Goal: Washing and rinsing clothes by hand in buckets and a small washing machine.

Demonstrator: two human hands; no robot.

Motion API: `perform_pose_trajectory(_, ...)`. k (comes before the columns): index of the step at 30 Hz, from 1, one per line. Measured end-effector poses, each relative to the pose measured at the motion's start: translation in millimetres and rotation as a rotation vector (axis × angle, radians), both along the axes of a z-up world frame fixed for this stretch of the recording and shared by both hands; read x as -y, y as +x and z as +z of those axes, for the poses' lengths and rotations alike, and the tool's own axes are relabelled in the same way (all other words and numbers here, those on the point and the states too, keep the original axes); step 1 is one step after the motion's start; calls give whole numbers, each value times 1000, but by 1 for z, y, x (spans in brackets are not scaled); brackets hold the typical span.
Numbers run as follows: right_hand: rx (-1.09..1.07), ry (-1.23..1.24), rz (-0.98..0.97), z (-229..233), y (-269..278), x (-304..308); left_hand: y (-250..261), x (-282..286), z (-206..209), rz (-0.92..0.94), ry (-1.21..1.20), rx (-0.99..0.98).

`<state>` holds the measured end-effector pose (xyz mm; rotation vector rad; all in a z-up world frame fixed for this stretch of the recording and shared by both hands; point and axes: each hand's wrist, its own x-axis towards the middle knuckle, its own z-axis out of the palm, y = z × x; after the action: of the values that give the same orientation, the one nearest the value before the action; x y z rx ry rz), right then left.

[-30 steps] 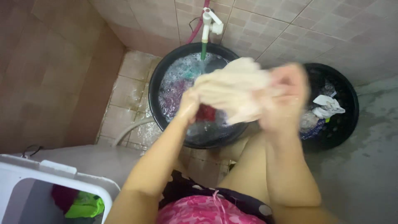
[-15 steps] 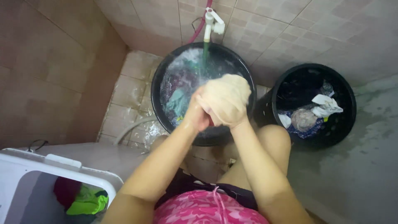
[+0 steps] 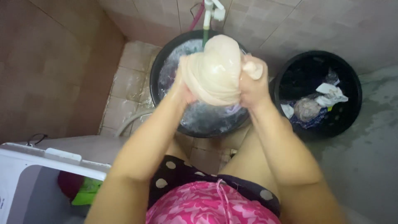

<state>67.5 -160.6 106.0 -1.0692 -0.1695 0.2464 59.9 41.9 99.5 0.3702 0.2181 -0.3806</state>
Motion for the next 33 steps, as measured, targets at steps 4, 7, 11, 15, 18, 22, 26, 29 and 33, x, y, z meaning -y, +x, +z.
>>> perform_pose_trajectory(4, 493, -383, 14, 28, -2, 8, 26, -6, -9, -183, 71, 0)
perform_pose_trajectory(7, 971, -673, 46, 71, -14, -8, 44, -10, -20, -356, 284, 64)
perform_pose_trajectory(11, 1295, -908, 178, 71, -40, -28, 64, -10, -42, -628, 853, 343)
perform_pose_trajectory(15, 1272, -1185, 362, 26, -65, -44, 67, -1, -117, -794, 1853, 943)
perform_pose_trajectory(18, 1195, -1329, 474, -48, -80, -54, 37, 23, -111, -790, 1894, 711)
perform_pose_trajectory(22, 1081, -1191, 516, -138, -101, -55, -2, 36, -196, -729, 2049, 806)
perform_pose_trajectory(26, 940, -1033, 529, -194, -96, -26, -13, 43, -215, -677, 1910, 821)
perform_pose_trajectory(29, 970, -1201, 572, -149, -72, 11, -10, 53, -183, -688, 1491, 408)
perform_pose_trajectory(33, 158, -711, -34, -166, -30, 117, 16, 42, -106, -620, 946, -115)
